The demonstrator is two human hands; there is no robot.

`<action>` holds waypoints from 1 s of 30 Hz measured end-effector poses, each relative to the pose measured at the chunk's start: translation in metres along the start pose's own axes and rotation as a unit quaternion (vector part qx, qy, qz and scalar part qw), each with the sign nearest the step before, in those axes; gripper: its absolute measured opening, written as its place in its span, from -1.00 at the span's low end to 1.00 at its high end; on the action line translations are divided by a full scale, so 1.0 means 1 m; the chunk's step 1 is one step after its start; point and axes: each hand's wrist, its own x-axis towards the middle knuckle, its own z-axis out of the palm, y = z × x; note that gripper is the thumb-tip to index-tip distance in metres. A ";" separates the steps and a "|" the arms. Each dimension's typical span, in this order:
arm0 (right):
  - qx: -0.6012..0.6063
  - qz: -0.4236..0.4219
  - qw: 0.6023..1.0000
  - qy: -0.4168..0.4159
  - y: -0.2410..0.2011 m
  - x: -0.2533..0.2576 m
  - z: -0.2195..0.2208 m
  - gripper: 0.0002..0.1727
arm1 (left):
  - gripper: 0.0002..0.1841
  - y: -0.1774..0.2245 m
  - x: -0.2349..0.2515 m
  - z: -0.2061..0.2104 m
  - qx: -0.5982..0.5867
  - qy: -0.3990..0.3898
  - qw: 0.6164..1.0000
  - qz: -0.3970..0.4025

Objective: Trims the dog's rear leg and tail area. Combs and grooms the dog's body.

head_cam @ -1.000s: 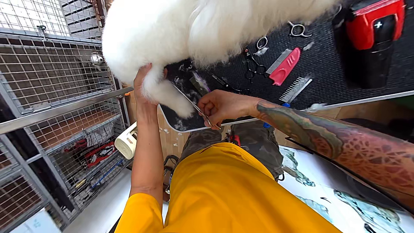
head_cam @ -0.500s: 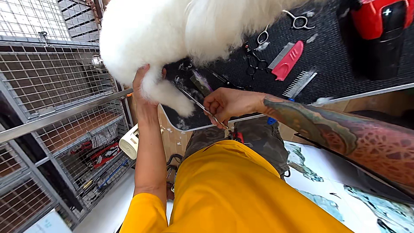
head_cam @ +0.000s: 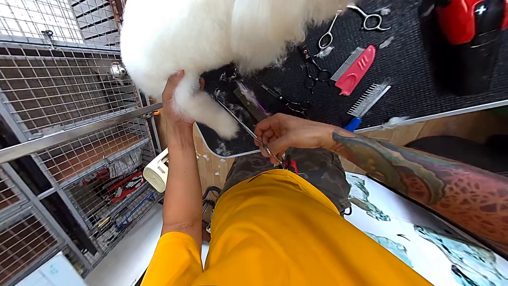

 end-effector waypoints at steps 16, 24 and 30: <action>-0.045 -0.025 0.998 0.026 0.013 -0.013 0.009 -0.74 | -0.84 -0.001 0.002 0.004 -0.001 -0.014 1.000 -0.002; -0.069 -0.021 0.996 0.046 0.017 -0.020 0.013 -0.72 | -0.85 0.001 0.000 0.008 -0.016 0.002 1.000 0.001; -0.127 -0.023 0.987 0.090 0.015 -0.028 0.021 -0.69 | -0.86 0.001 0.003 0.010 -0.047 -0.010 0.999 -0.008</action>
